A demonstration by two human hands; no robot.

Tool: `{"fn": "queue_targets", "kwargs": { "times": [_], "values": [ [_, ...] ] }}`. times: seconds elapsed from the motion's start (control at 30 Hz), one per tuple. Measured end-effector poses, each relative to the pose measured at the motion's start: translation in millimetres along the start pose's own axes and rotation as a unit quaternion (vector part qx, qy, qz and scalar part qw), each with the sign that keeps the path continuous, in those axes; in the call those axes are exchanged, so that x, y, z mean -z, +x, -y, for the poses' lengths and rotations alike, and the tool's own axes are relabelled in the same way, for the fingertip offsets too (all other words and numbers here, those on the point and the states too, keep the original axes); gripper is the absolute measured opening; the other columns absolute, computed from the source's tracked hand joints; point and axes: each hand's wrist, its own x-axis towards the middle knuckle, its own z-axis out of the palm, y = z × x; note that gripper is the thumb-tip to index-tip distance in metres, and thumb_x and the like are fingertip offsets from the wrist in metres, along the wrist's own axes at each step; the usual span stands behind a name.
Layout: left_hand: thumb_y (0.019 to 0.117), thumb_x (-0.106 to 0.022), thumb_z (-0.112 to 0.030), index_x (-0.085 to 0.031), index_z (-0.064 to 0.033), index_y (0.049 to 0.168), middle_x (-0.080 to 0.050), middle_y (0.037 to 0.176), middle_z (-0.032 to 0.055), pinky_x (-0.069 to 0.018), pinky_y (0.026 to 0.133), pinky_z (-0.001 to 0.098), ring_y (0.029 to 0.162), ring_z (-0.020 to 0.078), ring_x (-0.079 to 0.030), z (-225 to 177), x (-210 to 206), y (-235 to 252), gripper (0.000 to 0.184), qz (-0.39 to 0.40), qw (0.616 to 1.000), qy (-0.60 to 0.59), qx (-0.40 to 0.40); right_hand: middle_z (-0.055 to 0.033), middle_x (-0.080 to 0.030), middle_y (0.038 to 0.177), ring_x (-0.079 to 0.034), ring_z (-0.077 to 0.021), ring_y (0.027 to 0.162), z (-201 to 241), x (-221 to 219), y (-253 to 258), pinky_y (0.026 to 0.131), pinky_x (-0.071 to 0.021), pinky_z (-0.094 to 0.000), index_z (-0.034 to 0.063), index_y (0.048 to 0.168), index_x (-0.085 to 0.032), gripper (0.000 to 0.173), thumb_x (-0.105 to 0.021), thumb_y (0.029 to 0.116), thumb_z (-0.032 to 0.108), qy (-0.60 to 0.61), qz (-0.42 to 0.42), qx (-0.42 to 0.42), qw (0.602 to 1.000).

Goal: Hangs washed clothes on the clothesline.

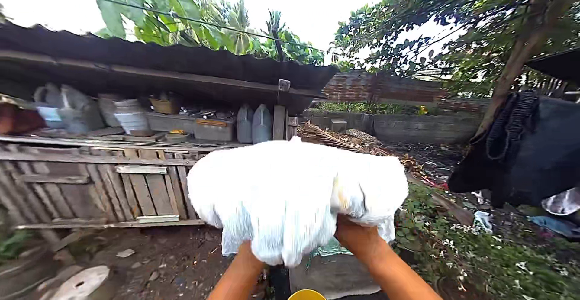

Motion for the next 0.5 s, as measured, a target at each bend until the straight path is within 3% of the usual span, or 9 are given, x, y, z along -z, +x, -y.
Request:
{"fn": "queue_targets", "kwargs": {
  "times": [0.03, 0.07, 0.1, 0.17, 0.23, 0.3, 0.37, 0.43, 0.5],
  "values": [
    [0.0954, -0.062, -0.013, -0.070, 0.0097, 0.103, -0.072, 0.097, 0.0209, -0.0543, 0.087, 0.0368, 0.095, 0.0223, -0.069, 6.2, -2.7, -4.7, 0.025, 0.116, 0.991, -0.023, 0.069, -0.0193, -0.073, 0.083, -0.073, -0.0342, 0.082, -14.2, 3.9, 1.5, 0.073, -0.0556, -0.0539, 0.0055, 0.089, -0.074, 0.028, -0.070, 0.0849, 0.033, -0.045, 0.034, -0.002, 0.998],
    [0.0945, -0.064, -0.016, -0.070, 0.0115, 0.103, -0.073, 0.097, 0.0228, -0.0551, 0.088, 0.0401, 0.095, 0.0259, -0.071, 11.5, -12.9, 1.5, 0.030, 0.132, 0.985, -0.026, 0.104, -0.0203, -0.073, 0.083, -0.072, -0.0362, 0.082, -29.9, 7.5, 7.5, 0.072, -0.0553, -0.0558, 0.0047, 0.087, -0.074, 0.031, -0.071, 0.0845, 0.036, -0.081, 0.052, 0.006, 0.995],
    [0.0909, -0.067, -0.021, -0.070, 0.0117, 0.098, -0.072, 0.093, 0.0274, -0.0553, 0.084, 0.0520, 0.092, 0.0368, -0.073, 17.9, -33.5, 15.4, 0.034, 0.068, 0.994, 0.001, 0.084, -0.0191, -0.073, 0.085, -0.072, -0.0358, 0.084, -46.5, 8.6, 17.2, 0.071, -0.0551, -0.0554, 0.0065, 0.088, -0.074, 0.032, -0.070, 0.0867, 0.038, -0.111, 0.045, 0.029, 0.992],
    [0.0877, -0.071, -0.024, -0.071, 0.0109, 0.096, -0.072, 0.092, 0.0309, -0.0536, 0.082, 0.0627, 0.090, 0.0471, -0.071, 22.6, -54.8, 50.0, 0.036, 0.010, 0.999, 0.031, 0.036, -0.0193, -0.072, 0.087, -0.071, -0.0380, 0.085, -73.8, 11.0, 42.7, 0.071, -0.0534, -0.0570, 0.0063, 0.086, -0.073, 0.030, -0.065, 0.0902, 0.035, -0.150, 0.019, 0.071, 0.986],
    [0.0869, -0.070, -0.016, -0.070, 0.0116, 0.095, -0.070, 0.092, 0.0329, -0.0512, 0.078, 0.0653, 0.088, 0.0514, -0.069, 11.2, -58.2, 91.9, 0.029, 0.017, 0.999, 0.033, -0.029, -0.0217, -0.072, 0.085, -0.071, -0.0410, 0.083, -96.8, 14.6, 67.3, 0.069, -0.0519, -0.0598, 0.0032, 0.084, -0.073, 0.026, -0.067, 0.0867, 0.028, -0.165, 0.001, 0.085, 0.983],
    [0.0854, -0.071, -0.021, -0.069, 0.0080, 0.098, -0.069, 0.095, 0.0315, -0.0483, 0.080, 0.0678, 0.092, 0.0519, -0.067, -8.9, -67.2, 143.3, 0.031, -0.022, 0.994, 0.060, -0.086, -0.0261, -0.071, 0.090, -0.070, -0.0466, 0.088, -114.3, 17.1, 93.0, 0.074, -0.0508, -0.0661, -0.0009, 0.091, -0.073, 0.027, -0.067, 0.0882, 0.025, -0.177, 0.015, 0.076, 0.981],
    [0.0891, -0.070, -0.033, -0.071, 0.0037, 0.109, -0.071, 0.108, 0.0289, -0.0352, 0.096, 0.0788, 0.107, 0.0543, -0.064, -31.3, -81.6, 197.3, 0.042, -0.074, 0.987, 0.096, -0.108, -0.0288, -0.071, 0.095, -0.069, -0.0505, 0.095, -130.3, 10.4, 127.0, 0.079, -0.0488, -0.0685, -0.0039, 0.096, -0.071, 0.035, -0.056, 0.0965, 0.027, -0.197, -0.010, 0.042, 0.979],
    [0.0899, -0.067, -0.043, -0.072, -0.0045, 0.115, -0.071, 0.119, 0.0215, -0.0191, 0.106, 0.0836, 0.121, 0.0525, -0.059, -45.3, -93.5, 246.1, 0.046, -0.089, 0.981, 0.112, -0.131, -0.0319, -0.070, 0.109, -0.064, -0.0552, 0.110, -147.0, 2.9, 163.9, 0.094, -0.0404, -0.0744, -0.0057, 0.107, -0.071, 0.039, -0.051, 0.0980, 0.027, -0.186, -0.031, -0.007, 0.982],
    [0.0935, -0.059, -0.053, -0.070, -0.0079, 0.126, -0.065, 0.136, 0.0206, -0.0070, 0.111, 0.0829, 0.137, 0.0530, -0.046, -53.6, -99.7, 280.1, 0.057, 0.011, 0.987, 0.119, -0.103, -0.0311, -0.066, 0.125, -0.054, -0.0568, 0.127, -165.6, -1.1, 193.0, 0.107, -0.0261, -0.0781, -0.0010, 0.128, -0.066, 0.047, -0.046, 0.0993, 0.030, -0.174, 0.001, -0.044, 0.984]
  ]
}}
